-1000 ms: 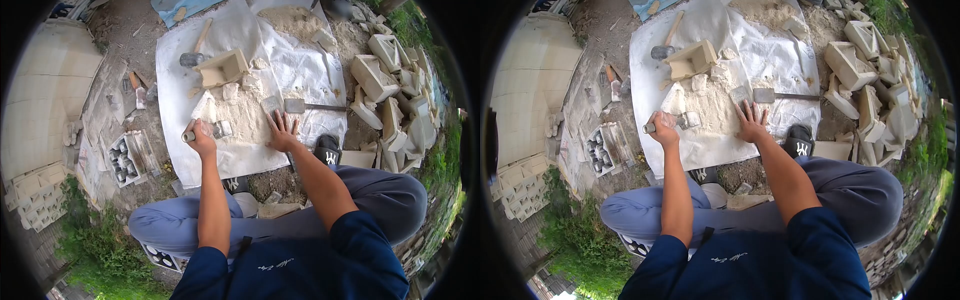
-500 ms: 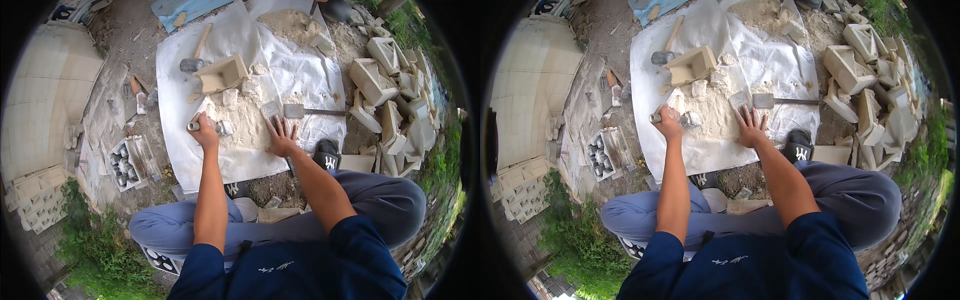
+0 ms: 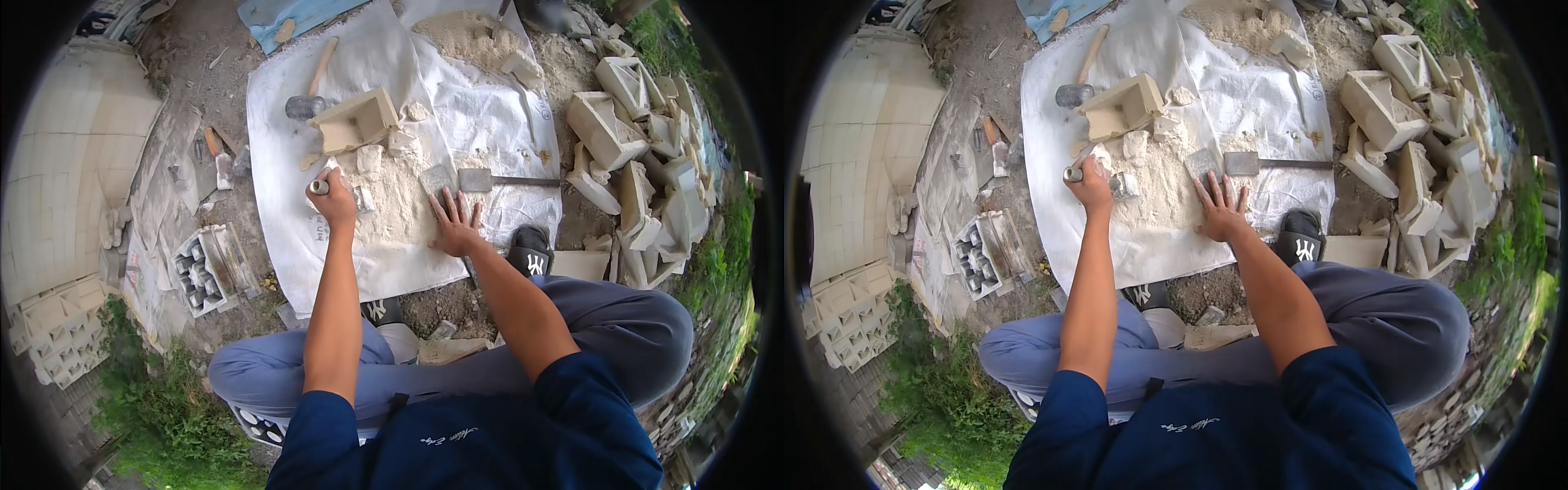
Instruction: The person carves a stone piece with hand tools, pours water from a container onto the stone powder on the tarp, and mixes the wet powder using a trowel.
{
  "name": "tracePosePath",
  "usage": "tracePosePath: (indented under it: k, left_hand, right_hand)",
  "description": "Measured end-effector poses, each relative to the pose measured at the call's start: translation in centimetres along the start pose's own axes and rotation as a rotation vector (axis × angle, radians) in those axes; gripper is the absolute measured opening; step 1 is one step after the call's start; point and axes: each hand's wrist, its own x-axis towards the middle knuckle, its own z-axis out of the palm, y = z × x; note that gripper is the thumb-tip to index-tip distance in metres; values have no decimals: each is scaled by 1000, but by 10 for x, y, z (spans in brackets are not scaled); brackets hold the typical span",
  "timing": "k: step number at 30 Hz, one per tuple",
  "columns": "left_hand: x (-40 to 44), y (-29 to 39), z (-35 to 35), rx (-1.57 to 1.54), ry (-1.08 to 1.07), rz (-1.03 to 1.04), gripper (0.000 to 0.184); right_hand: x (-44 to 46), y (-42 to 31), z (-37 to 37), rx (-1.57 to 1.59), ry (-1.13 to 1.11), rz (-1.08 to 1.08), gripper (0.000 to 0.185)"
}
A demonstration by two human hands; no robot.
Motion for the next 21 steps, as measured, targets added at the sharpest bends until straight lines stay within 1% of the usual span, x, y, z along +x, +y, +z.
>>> tracePosePath:
  k: [1,3,4,7,9,10,12,13,14,15,16,17,18,19,20,21]
  left_hand:
    - [1,14,7,10,29,0,37]
    - [-16,56,7,-157,-227,-18,26]
    - [-22,72,19,-64,-155,47,34]
    - [-23,68,22,-123,-120,42,36]
    - [-24,32,15,-110,-166,31,34]
    - [-19,-16,4,5,-62,95,33]
    - [-22,-2,16,197,-224,177,33]
    - [-18,-2,24,195,-230,177,33]
    - [-12,-3,32,116,-20,103,33]
    - [-5,-6,22,109,-29,19,23]
    - [2,-7,13,103,-37,-65,20]
    - [9,-11,4,97,-44,-150,28]
    - [4,6,0,139,-131,-82,24]
    - [-4,20,8,89,-74,-26,19]
    - [-11,34,16,42,-20,33,18]
    - [-19,48,24,-2,31,93,22]
  right_hand:
    - [2,1,-1,3,-1,7,116]
    - [-2,3,5,16,44,-18,115]
    - [-3,2,2,17,41,-13,114]
    - [-1,1,4,20,38,-12,113]
    - [0,2,5,16,38,-15,114]
    - [-1,2,4,9,33,-14,114]
    - [-1,1,-2,5,35,-4,112]
    - [-4,1,-1,3,10,5,110]
    - [-6,2,1,11,55,-15,112]
    - [-3,3,-3,8,63,-16,112]
    - [-1,4,-6,7,51,-16,112]
    - [-5,3,-1,15,24,-12,113]
    - [-9,4,7,25,3,-3,113]
    - [-7,4,9,25,30,-8,113]
    - [-2,4,6,17,71,-18,113]
    - [-1,4,6,13,69,-24,113]
